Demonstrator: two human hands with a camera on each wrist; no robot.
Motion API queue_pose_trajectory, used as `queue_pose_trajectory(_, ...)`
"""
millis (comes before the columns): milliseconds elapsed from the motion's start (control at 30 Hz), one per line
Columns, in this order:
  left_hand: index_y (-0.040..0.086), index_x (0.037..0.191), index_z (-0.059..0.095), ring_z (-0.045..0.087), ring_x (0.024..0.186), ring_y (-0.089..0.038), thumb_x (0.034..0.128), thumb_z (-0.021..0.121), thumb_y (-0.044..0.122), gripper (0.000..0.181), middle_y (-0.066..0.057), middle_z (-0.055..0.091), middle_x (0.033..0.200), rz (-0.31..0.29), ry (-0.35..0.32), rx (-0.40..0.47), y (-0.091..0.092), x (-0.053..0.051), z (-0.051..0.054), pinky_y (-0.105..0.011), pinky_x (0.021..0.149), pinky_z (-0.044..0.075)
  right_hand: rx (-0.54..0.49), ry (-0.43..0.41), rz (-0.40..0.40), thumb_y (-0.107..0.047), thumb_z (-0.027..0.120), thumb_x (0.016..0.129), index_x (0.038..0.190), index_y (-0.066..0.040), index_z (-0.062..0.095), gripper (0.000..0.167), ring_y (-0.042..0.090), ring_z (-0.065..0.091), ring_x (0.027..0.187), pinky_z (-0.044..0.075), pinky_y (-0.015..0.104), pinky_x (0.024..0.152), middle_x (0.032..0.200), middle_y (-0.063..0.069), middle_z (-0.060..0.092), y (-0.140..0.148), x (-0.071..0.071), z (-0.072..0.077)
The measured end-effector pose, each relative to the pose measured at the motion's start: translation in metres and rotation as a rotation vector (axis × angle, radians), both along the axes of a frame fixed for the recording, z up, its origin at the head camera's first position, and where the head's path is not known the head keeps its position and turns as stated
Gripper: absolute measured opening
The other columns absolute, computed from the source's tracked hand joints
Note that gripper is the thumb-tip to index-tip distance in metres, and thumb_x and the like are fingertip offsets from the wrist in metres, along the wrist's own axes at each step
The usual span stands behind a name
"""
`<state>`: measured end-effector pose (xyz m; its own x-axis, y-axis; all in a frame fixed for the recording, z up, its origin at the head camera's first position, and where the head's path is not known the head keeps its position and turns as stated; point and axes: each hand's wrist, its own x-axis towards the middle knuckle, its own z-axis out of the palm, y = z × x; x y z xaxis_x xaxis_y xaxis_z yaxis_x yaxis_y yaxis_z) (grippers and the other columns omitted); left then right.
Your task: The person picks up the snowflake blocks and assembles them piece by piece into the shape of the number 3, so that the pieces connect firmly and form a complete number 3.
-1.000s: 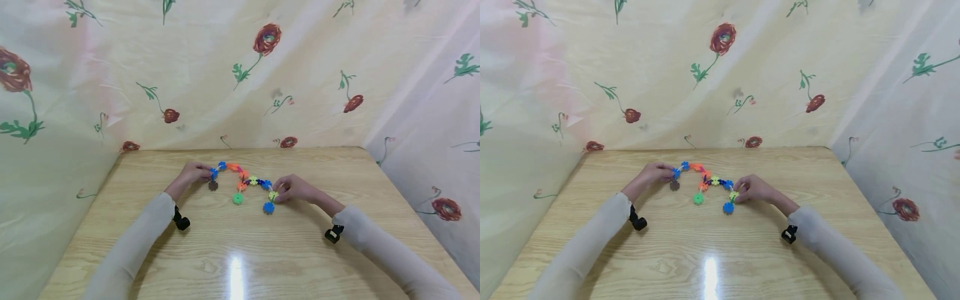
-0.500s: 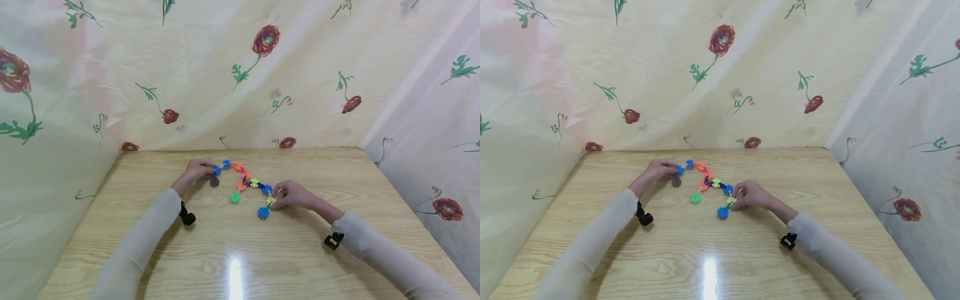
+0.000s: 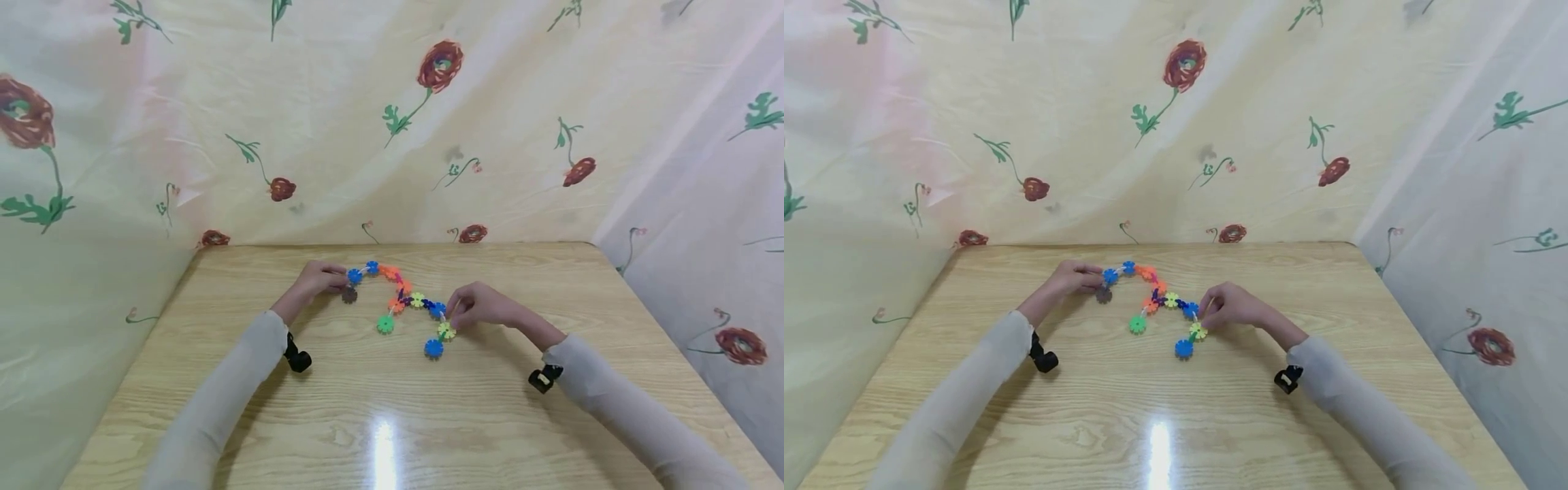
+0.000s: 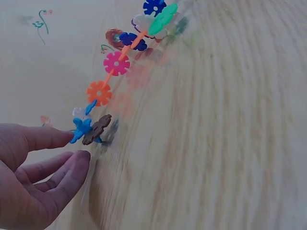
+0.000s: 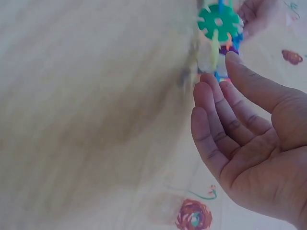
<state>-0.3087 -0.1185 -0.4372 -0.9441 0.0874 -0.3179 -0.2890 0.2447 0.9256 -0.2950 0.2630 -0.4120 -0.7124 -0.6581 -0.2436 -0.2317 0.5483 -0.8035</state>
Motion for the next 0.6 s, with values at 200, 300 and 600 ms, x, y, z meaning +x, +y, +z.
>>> queue_pose_trajectory(200,-0.008,0.134,0.060,0.071,0.102,-0.023,0.0977,0.066,0.004,0.039,-0.027,0.061,0.136,-0.033,-0.006,-0.015,-0.007,0.008,0.001,-0.037,0.095,0.060,0.003,0.025,0.021,0.001,0.073,0.090,0.119,0.007,0.066,0.030,0.025,0.071,0.088,0.060,0.034,0.075,0.098,0.021,0.074,-0.002,-0.016,0.002)
queue_pose_trajectory(300,-0.009,0.133,0.061,0.071,0.104,-0.024,0.0978,0.066,0.004,0.038,-0.027,0.062,0.135,-0.055,-0.011,-0.023,-0.008,0.011,0.000,-0.037,0.095,0.060,0.009,0.039,0.057,0.001,0.073,0.091,0.124,0.006,0.066,0.034,0.028,0.070,0.092,0.060,0.032,0.077,0.101,0.022,0.072,-0.004,-0.022,0.001)
queue_pose_trajectory(600,-0.007,0.129,0.065,0.072,0.087,-0.014,0.0963,0.069,0.004,0.035,-0.024,0.067,0.128,-0.034,-0.047,-0.012,-0.008,0.013,-0.003,-0.033,0.088,0.062,0.022,0.084,0.165,0.001,0.070,0.093,0.129,0.002,0.067,0.036,0.027,0.068,0.098,0.058,0.028,0.082,0.108,0.017,0.072,-0.010,-0.037,-0.009)
